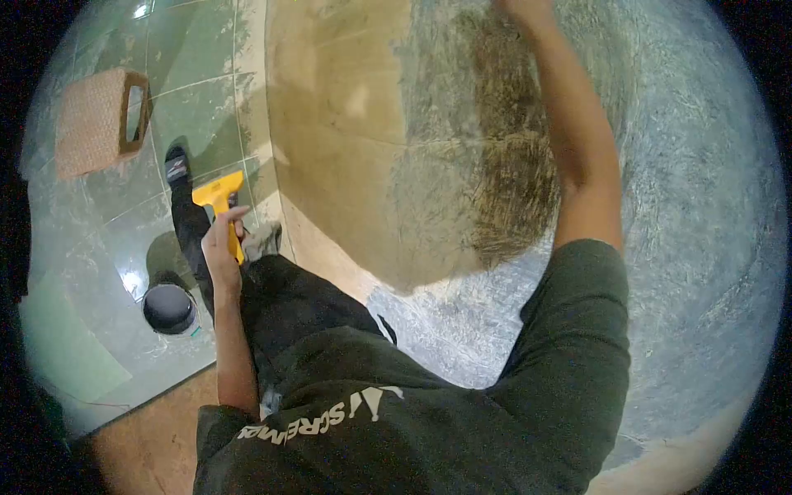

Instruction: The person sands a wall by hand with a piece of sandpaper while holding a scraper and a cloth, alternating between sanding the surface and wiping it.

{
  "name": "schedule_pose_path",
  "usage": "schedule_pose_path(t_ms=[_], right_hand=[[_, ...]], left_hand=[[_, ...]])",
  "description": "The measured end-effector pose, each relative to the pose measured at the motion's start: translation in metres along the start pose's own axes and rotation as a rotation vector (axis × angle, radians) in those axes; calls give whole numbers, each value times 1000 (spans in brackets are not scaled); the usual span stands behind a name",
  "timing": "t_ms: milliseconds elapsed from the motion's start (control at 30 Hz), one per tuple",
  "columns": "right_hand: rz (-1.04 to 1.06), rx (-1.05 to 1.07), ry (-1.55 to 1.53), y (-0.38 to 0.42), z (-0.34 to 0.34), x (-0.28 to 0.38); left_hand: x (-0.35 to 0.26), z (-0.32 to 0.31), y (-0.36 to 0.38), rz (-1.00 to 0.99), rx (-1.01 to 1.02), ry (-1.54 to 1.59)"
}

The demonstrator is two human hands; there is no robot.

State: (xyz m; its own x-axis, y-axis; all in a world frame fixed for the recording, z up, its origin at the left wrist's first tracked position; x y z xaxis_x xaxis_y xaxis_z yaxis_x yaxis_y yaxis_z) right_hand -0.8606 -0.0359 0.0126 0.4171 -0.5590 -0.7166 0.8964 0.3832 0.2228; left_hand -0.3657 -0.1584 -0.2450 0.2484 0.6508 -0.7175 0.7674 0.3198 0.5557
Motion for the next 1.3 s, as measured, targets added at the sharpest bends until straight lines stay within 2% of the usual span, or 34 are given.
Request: schedule_pose_path(t_ms=[33, 100, 133, 167, 200, 233, 267, 367, 433, 467, 500, 533, 567, 600, 667, 700, 733, 767, 800, 833, 867, 900, 967, 1033, 1067, 1100, 1133, 1200, 1267, 1300], right_hand=[[-20, -229, 93, -8, 9, -17], [215, -436, 21, 75, -11, 11], [24, 190, -229, 133, -43, 19], [222, 65, -430, 202, -112, 25], [173, 485, -450, 287, -121, 51], [171, 472, -446, 380, -150, 55], [340, 912, -524, 467, -190, 42], [306, 976, -363, 450, -100, 28], [50, 604, -127, 355, -46, -5], [-89, 317, -348, 298, 13, -38], [-491, 341, -204, 256, 58, -84], [-265, -453, 118, 237, 120, -97], [-591, -517, 252, 229, 146, -145], [-600, -507, 258, 234, 143, -148], [-743, -824, 445, 248, 135, -143], [-874, -589, 344, 258, 53, -142], [-911, -347, -365, 258, 22, -70], [-820, -77, -223, 273, -80, -25], [-826, -90, -227, 303, -128, 95], [-247, 294, -845, 314, -188, 134], [-22, 118, -618, 318, -201, 135], [-16, 104, -609, 310, -191, 119], [-186, 100, -458, 304, -112, 59], [-309, -3, -183, 288, 6, -12], [-411, -301, -81, 300, 16, -51], [-585, -190, -57, 293, 74, -52], [-588, -183, -47, 294, 64, -58], [-859, -487, 205, 301, 23, -73], [-777, -425, 54, 276, -45, -4], [-759, -187, -325, 257, -59, 44]], left_hand=[[0, -2, 1, 46, 52, 14], [-5, -1, 2, 60, 86, 56], [-5, 2, -2, 12, 90, 44], [-5, 2, -6, -40, 84, 38], [-7, 3, -12, -68, 71, 41], [-13, 2, -17, -80, 72, 46], [-22, 2, -22, -77, 69, 34], [-51, 8, -28, -72, 68, -69], [-61, 6, -35, -141, 62, -62], [-64, 3, -40, -151, 78, -70], [-64, 2, -44, -154, 69, -63], [-65, -2, -45, -153, 50, -52], [-70, -6, -49, -150, 69, -62], [-74, -12, -52, -134, 87, -80], [-76, -23, -57, -124, 133, -115], [-77, -28, -62, -127, 143, -115], [-76, -32, -62, -124, 159, -104], [-75, -33, -62, -125, 171, -95], [-70, -32, -68, -139, 174, -93], [-67, -29, -63, -152, 181, -100], [-63, -29, -61, -175, 182, -102], [-60, -30, -61, -202, 180, -99], [-50, -25, -53, -148, 123, -28], [-34, -15, -49, -209, 148, -138], [-22, -14, -49, -207, 160, -131], [-8, -12, -47, -171, 136, -107], [3, -11, -46, -135, 110, -83], [15, -14, -47, -81, 149, -113], [18, -20, -47, -40, 209, -148], [13, -21, -47, -36, 207, -147]])
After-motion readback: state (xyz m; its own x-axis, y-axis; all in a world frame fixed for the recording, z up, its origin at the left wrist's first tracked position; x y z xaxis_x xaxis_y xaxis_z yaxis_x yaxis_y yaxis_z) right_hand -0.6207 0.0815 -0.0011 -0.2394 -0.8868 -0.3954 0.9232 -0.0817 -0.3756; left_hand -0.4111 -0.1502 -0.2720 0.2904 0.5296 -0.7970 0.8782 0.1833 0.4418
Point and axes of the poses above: each hand's wrist, its own y-axis away from the middle knuckle, its own z-axis out of the back of the hand, x = y × z, the point moved 2 cm from there along -y, towards the middle knuckle, and after that the axes turned 6 degrees about -z, right-handed, at the moved point
